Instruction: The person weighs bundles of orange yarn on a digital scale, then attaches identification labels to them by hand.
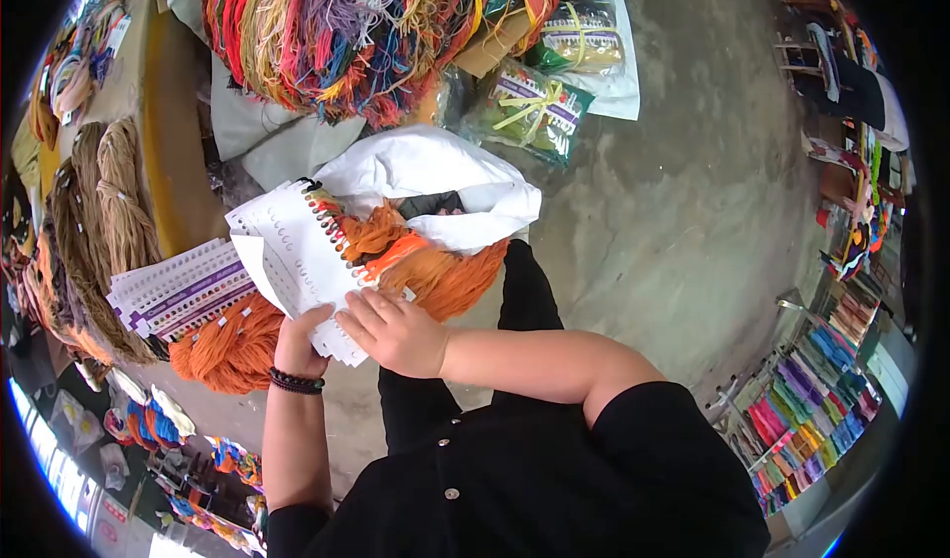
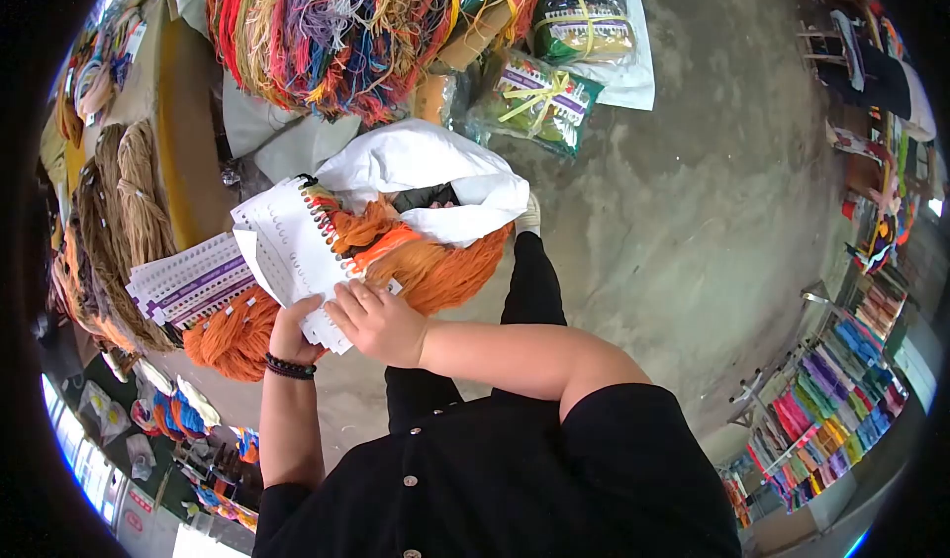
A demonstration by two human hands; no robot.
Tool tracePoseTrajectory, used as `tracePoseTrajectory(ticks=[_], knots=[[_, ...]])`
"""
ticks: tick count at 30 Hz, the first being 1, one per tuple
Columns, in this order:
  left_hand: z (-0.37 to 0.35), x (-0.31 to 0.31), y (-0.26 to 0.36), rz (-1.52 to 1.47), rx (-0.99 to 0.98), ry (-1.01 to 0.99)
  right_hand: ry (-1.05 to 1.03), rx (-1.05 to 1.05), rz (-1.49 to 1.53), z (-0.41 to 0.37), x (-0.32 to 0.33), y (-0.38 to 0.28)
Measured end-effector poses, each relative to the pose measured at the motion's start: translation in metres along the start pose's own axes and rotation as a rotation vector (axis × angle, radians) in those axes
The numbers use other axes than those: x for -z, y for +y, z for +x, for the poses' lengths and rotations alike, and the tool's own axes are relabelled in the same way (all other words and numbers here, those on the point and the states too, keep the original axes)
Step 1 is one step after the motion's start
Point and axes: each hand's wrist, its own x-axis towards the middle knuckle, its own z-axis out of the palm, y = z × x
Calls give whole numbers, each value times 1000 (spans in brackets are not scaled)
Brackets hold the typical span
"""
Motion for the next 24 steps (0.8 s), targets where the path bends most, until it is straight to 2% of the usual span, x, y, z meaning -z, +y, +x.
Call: tracePoseTrajectory(ticks=[2, 5, 7, 9, 11, 12, 13, 15, 16, 17, 18, 19, 21, 22, 24], knots=[[0, 3, 0, 30, -14, -9, -18, -6, -5, -2, 2, -6], [5, 11, 0, 57, -41, -47, -77, -123, 67, 2, 13, -13], [8, 18, -1, 2, -31, -92, -80, -183, 342, 6, 26, -3], [4, 15, -1, 20, -41, -63, 84, -520, 463, 9, 35, 45], [1, 17, -2, 11, -50, -38, 12, -869, 286, -1, 24, 109], [-1, 17, -4, 11, -49, -38, -53, -771, 75, -18, 15, 140], [-4, 17, -5, -10, -54, -37, -422, -843, 79, -30, 13, 148], [-7, 12, -4, -32, -59, -37, -740, -677, 46, -46, 13, 121], [-12, 9, -2, -18, -52, -31, -757, -422, 63, -50, 18, 109], [-15, 8, -1, 0, -46, -29, -655, -294, 97, -59, 14, 100], [-15, 8, -2, 0, -44, -28, -627, -274, 38, -66, 11, 95], [-16, 9, -4, 21, -44, -26, -627, -276, 40, -62, 8, 96], [-18, 11, -4, 44, -43, -23, -856, -517, 256, -45, -1, 106], [-19, 9, -4, 48, -45, -22, -923, -563, 297, -30, 8, 111], [-21, 7, -7, 52, -49, -17, -682, -667, 119, -33, -16, 121]])
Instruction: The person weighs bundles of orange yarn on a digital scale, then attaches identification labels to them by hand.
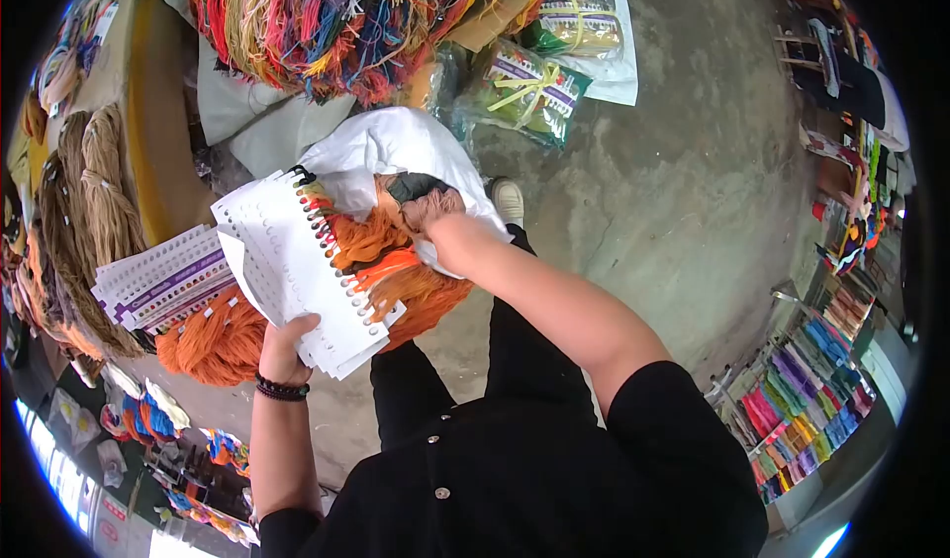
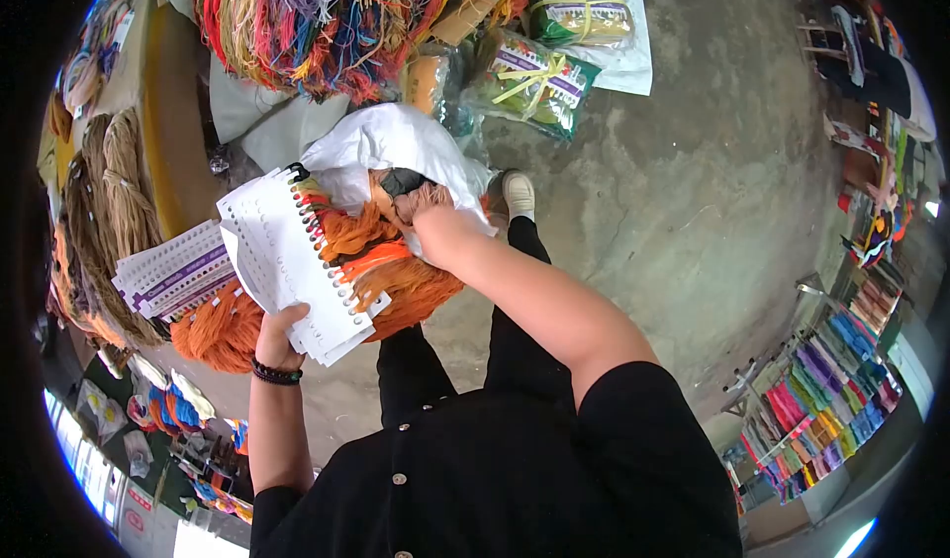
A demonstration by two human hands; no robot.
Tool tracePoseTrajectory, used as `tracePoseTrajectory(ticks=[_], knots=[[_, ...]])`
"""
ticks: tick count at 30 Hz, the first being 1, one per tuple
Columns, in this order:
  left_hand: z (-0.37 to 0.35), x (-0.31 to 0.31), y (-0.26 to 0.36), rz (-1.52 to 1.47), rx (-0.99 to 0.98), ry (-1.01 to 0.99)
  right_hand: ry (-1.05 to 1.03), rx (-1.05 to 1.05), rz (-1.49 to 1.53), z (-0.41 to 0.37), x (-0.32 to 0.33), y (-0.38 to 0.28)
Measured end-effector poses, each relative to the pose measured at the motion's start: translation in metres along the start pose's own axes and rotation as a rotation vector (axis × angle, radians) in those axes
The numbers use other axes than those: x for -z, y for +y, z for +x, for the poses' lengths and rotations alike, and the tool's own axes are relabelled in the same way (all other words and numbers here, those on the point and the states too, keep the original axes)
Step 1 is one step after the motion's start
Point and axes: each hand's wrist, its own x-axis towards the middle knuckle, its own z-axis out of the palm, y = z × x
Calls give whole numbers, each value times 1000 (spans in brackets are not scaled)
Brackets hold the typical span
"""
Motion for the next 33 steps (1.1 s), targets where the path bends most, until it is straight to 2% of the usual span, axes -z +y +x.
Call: tracePoseTrajectory(ticks=[1, 3, 4, 6, 7, 9, 10, 11, 13, 14, 17, 18, 19, 20, 23, 25, 27, 29, 30, 32, 33], knots=[[0, 0, 0, 1, -6, 6, 20, 42, -80, 2, 16, -6], [-1, 0, -2, 2, -14, 14, 316, 238, -397, 7, 10, -9], [-2, -2, -2, -2, -20, 11, 339, 309, -427, 5, 25, -15], [-3, -3, -1, -9, -26, 10, 382, 302, -394, 30, -1, 2], [-4, -2, 0, -7, -28, 7, 405, 336, -251, 39, -7, 11], [-4, -2, 1, -4, -30, 8, 274, 281, -328, 54, 7, 13], [-5, -2, 1, -5, -26, 10, 411, 345, -405, 54, 11, 12], [-6, -2, 2, -7, -22, 9, 409, 347, -405, 54, 16, 11], [-4, -1, 4, -11, -22, 5, 220, 284, -353, 53, 28, 7], [-6, 0, 3, -13, -14, 2, 308, 265, -314, 48, 29, 4], [-5, 2, 2, -15, -18, 13, 238, 354, -462, 13, 28, -3], [-3, 1, 4, -24, -24, 6, 221, 367, -440, -2, 14, 1], [-5, 1, 4, -30, -13, -5, 84, 326, -350, -19, 8, 0], [-7, 2, 5, -31, 1, -15, 147, 314, -254, -31, -2, 3], [-7, 8, 2, 6, 0, -4, 172, 226, -211, -36, -6, -6], [-9, 3, 5, 1, -8, -12, 3, 226, -200, -37, 4, -13], [-10, 2, 5, -5, -13, -18, 12, 259, -174, -32, 4, -11], [-11, 4, 5, 3, -10, -12, -193, 253, -237, -19, 11, -13], [-10, 4, 5, 5, -9, -10, -169, 267, -342, -10, 17, -15], [-10, 5, 2, 7, -17, 10, 78, 341, -363, 11, 25, -11], [-10, 4, 2, 8, -17, 10, 115, 343, -313, 17, 33, -11]])
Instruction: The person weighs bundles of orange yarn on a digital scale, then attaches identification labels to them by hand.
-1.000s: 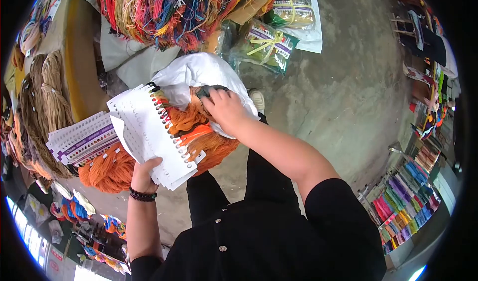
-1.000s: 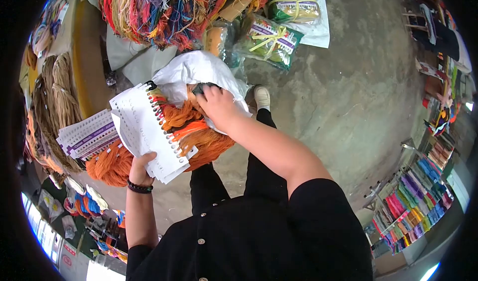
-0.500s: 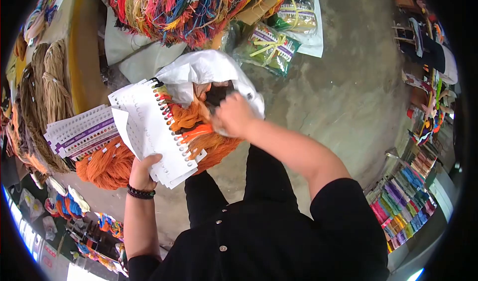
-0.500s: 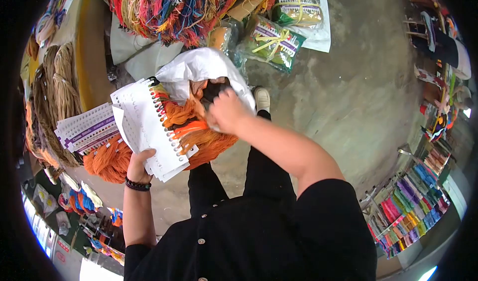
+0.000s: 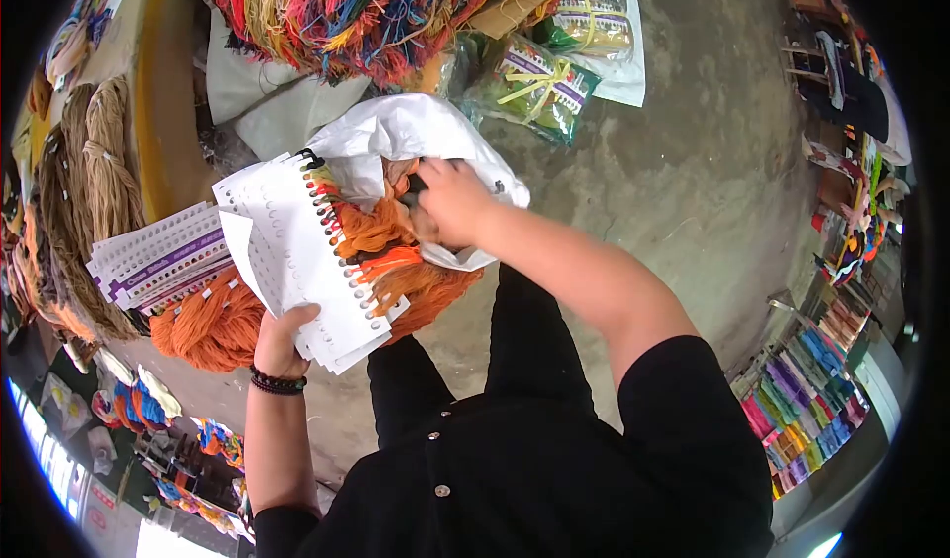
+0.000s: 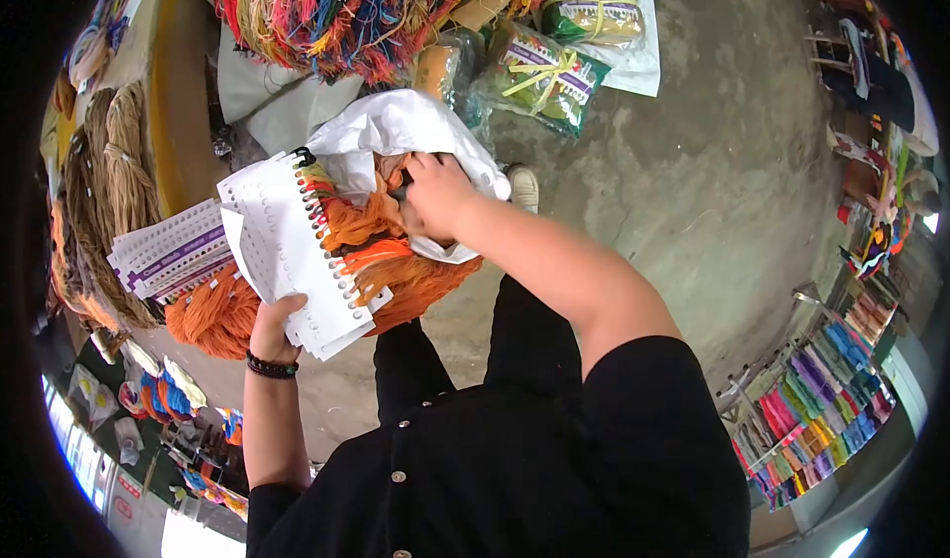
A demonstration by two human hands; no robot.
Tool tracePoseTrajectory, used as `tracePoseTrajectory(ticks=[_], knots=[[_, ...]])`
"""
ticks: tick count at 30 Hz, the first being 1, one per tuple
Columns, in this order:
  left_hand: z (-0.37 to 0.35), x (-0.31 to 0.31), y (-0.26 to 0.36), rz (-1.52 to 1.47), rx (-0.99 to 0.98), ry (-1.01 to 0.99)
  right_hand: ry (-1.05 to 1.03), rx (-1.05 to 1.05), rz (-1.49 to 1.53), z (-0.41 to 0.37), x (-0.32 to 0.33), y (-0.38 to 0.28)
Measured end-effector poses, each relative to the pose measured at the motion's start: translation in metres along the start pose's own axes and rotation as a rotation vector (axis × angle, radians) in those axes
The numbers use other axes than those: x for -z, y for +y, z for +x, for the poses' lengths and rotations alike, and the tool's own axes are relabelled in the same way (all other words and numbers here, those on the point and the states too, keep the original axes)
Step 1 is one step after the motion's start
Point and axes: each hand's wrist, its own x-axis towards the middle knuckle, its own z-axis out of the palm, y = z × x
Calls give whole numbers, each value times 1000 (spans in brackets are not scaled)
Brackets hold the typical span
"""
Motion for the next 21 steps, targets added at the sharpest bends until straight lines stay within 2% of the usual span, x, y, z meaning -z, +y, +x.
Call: tracePoseTrajectory(ticks=[2, 4, 6, 7, 9, 10, 12, 13, 15, 16, 18, 19, 21], knots=[[1, -1, 0, -3, -5, 2, 49, 23, 200, 22, -14, 15], [0, -4, 1, -3, -4, 8, 113, 48, 208, 40, -27, 19], [-1, -4, 1, 1, 2, 12, 206, 67, -85, 53, -33, 18], [0, -2, 0, 1, 3, 11, 146, 20, -114, 54, -33, 13], [0, 1, -1, 2, 4, 9, 156, 20, -53, 40, -33, 3], [1, 4, -2, 7, -11, -3, 221, 78, -164, 34, -42, 1], [2, 6, -4, 9, -25, -17, 19, 92, -249, 24, -55, 1], [2, 6, -4, 7, -22, -23, 154, 109, -337, 16, -47, 0], [1, 7, -4, 6, -18, -27, 259, 89, -333, 25, -53, 4], [1, 5, -4, 7, -29, -23, 122, 40, -227, 34, -53, 3], [0, 1, -3, 13, -39, -14, -47, -23, -692, 47, -24, -24], [-2, -2, 0, -1, -18, -2, -111, -48, -670, 54, -27, -37], [-4, -3, -2, -15, 11, 14, -302, -188, -400, 69, -36, -45]])
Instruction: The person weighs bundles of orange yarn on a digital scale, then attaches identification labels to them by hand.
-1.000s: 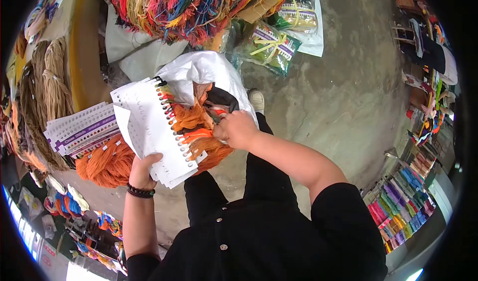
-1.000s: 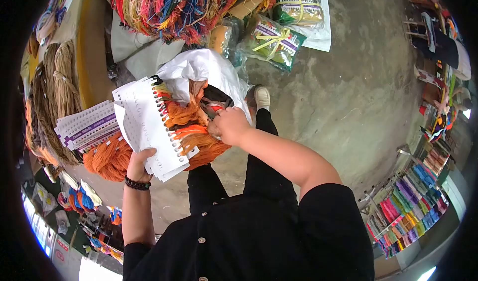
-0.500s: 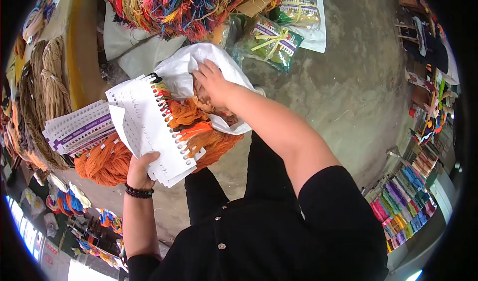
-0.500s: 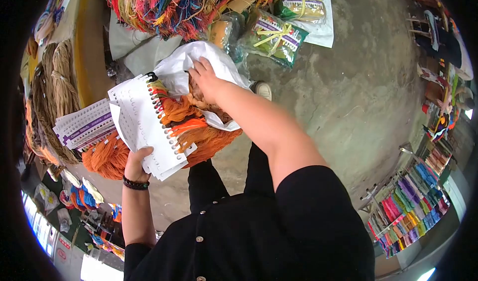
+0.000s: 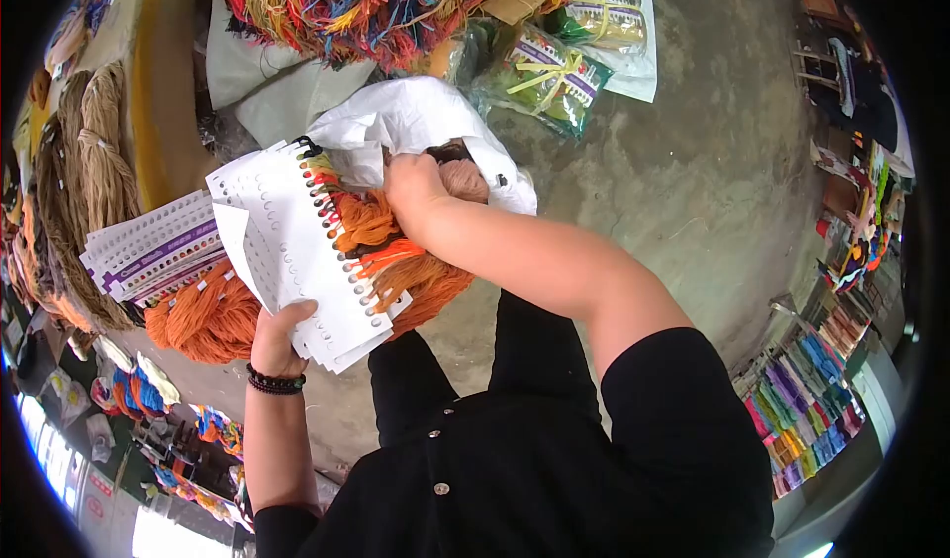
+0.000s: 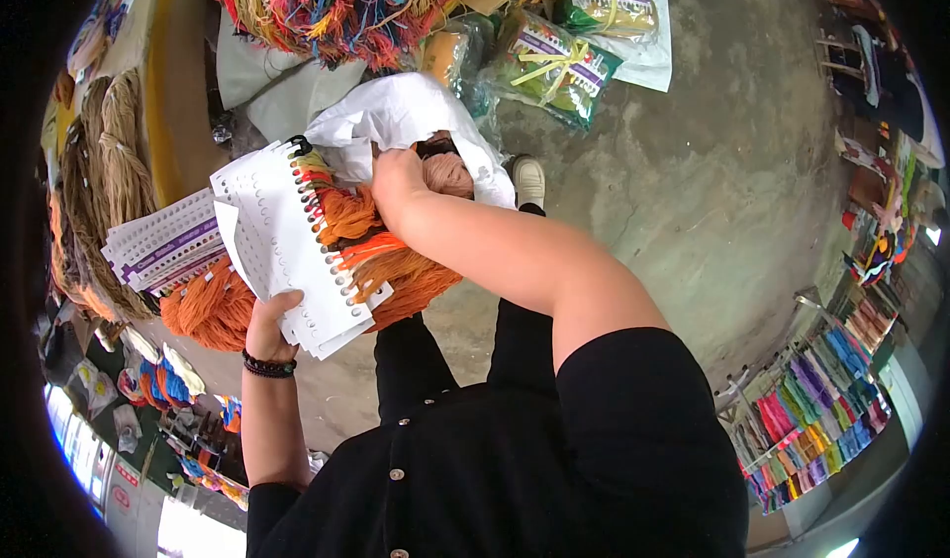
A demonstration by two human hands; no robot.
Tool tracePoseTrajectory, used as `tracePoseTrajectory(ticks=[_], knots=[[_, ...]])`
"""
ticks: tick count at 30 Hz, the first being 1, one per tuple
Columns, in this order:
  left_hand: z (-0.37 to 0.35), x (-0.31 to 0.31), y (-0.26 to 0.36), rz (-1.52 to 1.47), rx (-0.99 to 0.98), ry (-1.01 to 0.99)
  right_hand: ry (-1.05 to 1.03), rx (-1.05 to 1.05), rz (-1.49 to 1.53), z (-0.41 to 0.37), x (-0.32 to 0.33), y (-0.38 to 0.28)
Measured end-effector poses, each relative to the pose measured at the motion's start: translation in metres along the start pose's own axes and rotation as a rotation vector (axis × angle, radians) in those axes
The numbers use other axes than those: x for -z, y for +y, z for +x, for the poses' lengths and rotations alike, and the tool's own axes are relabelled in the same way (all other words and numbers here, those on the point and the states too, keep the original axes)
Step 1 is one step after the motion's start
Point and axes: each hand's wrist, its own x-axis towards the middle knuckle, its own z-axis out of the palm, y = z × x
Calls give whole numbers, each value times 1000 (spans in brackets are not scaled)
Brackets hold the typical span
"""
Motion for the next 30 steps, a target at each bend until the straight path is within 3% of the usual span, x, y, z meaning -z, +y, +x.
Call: tracePoseTrajectory(ticks=[1, 3, 4, 5, 6, 8, 10, 11, 12, 13, 16, 18, 19, 21, 23, 25, 28, 30], knots=[[0, 0, 0, 10, -5, 15, 84, 4, 81, -7, -4, 6], [1, 2, 0, 21, -7, 27, 5, 23, 570, -13, 13, 42], [2, 2, -1, 19, -16, 19, -36, -33, 666, 0, 3, 58], [1, 3, -2, 16, -28, 13, -299, -166, 930, 19, -1, 79], [0, 5, -4, 15, -26, 16, -420, -320, 1052, 15, 9, 97], [4, 7, -4, 18, -37, 34, 269, -201, 852, 23, -18, 109], [3, 6, -4, 16, -30, 26, 309, -127, 828, 27, 8, 126], [3, 5, -3, 15, -31, 15, 683, 140, 773, 27, 23, 127], [3, 4, -3, 16, -29, 15, 847, 231, 728, 32, 36, 129], [2, 2, -2, 16, -33, 9, 884, 224, 773, 36, 51, 130], [3, 2, -3, 11, -28, 13, 799, 65, 925, 39, 76, 126], [3, 3, -1, 9, -21, 21, 427, 285, 768, 38, 75, 121], [3, 2, -1, 2, -16, 20, 250, 219, 538, 22, 80, 104], [3, 3, -2, -6, -9, 28, 115, 130, 351, 27, 47, 84], [3, 2, -2, -16, -8, 7, 138, 151, 256, 33, 28, 77], [3, 3, -1, -14, -10, 6, 433, 216, -26, 40, 10, 75], [5, 6, -3, -16, -15, 6, 95, 135, 22, 45, 19, 70], [4, 7, -3, -24, -11, 10, 92, 134, 32, 46, 12, 66]])
